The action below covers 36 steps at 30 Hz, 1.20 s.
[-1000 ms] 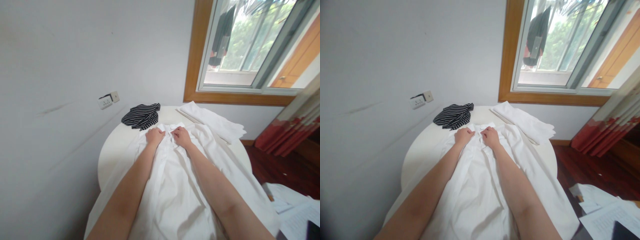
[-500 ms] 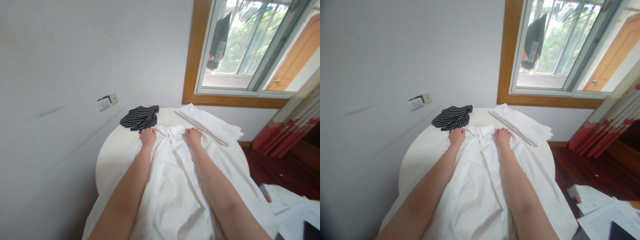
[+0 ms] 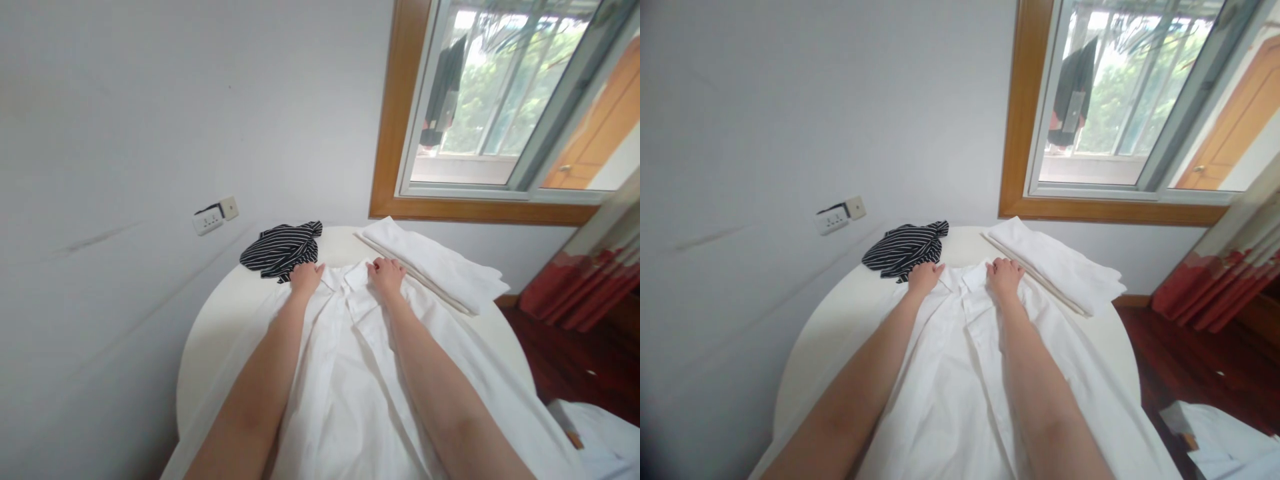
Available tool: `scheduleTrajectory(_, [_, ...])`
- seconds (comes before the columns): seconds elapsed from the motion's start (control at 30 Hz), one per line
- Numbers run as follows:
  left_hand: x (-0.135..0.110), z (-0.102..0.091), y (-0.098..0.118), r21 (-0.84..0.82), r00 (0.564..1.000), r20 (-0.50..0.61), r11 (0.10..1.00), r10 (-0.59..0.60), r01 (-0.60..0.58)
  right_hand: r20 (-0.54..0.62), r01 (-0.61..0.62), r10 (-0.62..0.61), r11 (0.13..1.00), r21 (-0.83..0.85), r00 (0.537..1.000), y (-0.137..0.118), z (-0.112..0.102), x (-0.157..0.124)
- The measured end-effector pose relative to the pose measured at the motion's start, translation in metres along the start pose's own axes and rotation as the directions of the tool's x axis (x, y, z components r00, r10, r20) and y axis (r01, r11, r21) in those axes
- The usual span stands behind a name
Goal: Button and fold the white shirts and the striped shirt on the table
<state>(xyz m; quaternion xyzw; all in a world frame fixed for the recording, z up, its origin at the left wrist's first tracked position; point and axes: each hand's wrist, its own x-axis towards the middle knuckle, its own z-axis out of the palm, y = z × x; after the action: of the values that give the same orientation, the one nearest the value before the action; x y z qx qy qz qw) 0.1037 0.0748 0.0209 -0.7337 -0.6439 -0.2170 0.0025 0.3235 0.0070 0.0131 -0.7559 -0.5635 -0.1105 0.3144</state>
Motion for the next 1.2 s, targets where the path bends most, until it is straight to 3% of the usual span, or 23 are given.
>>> scheduleTrajectory(0.07, [0.001,0.0,0.0,-0.078,0.998,-0.044,0.996,0.047,-0.05,-0.056,0.017,-0.014,0.999,0.042,0.998,0.003,-0.003,0.003])
scheduleTrajectory(0.17, [0.0,-0.007,0.002,-0.149,0.987,-0.162,0.988,0.021,-0.045,-0.156,0.062,-0.048,0.995,0.084,0.987,0.005,-0.007,0.009])
scheduleTrajectory(0.4, [-0.01,-0.028,0.012,-0.143,0.946,-0.322,0.99,-0.034,-0.013,-0.152,0.037,-0.016,0.989,0.14,0.988,0.004,-0.011,0.017])
scheduleTrajectory(0.63, [-0.015,-0.023,0.012,-0.036,0.955,-0.282,0.994,0.091,-0.106,-0.084,-0.028,0.036,0.995,0.093,0.996,0.006,-0.005,0.01])
scheduleTrajectory(0.73, [-0.018,-0.018,0.014,0.015,0.949,-0.29,0.993,0.12,-0.121,-0.092,0.071,-0.062,0.992,0.104,0.994,0.002,-0.005,0.01])
scheduleTrajectory(0.8, [-0.019,-0.013,0.017,0.006,0.94,-0.286,0.981,0.187,-0.193,-0.075,0.167,-0.158,0.978,0.127,0.985,-0.006,-0.004,0.01])
scheduleTrajectory(0.87, [-0.018,-0.005,0.02,-0.019,0.925,-0.234,0.95,0.298,-0.311,0.009,0.217,-0.22,0.965,0.145,0.975,-0.016,0.0,0.007])
scheduleTrajectory(0.97, [-0.018,0.011,0.023,-0.032,0.916,-0.032,0.916,0.4,-0.401,0.164,0.211,-0.224,0.973,0.093,0.961,-0.029,0.013,-0.006])
scheduleTrajectory(1.07, [-0.019,0.023,0.023,-0.011,0.919,0.164,0.932,0.36,-0.363,0.283,0.199,-0.195,0.98,0.017,0.939,-0.032,0.024,-0.02])
scheduleTrajectory(1.2, [-0.021,0.023,0.023,-0.007,0.918,0.271,0.954,0.289,-0.298,0.352,0.152,-0.134,0.988,-0.025,0.926,-0.029,0.025,-0.025])
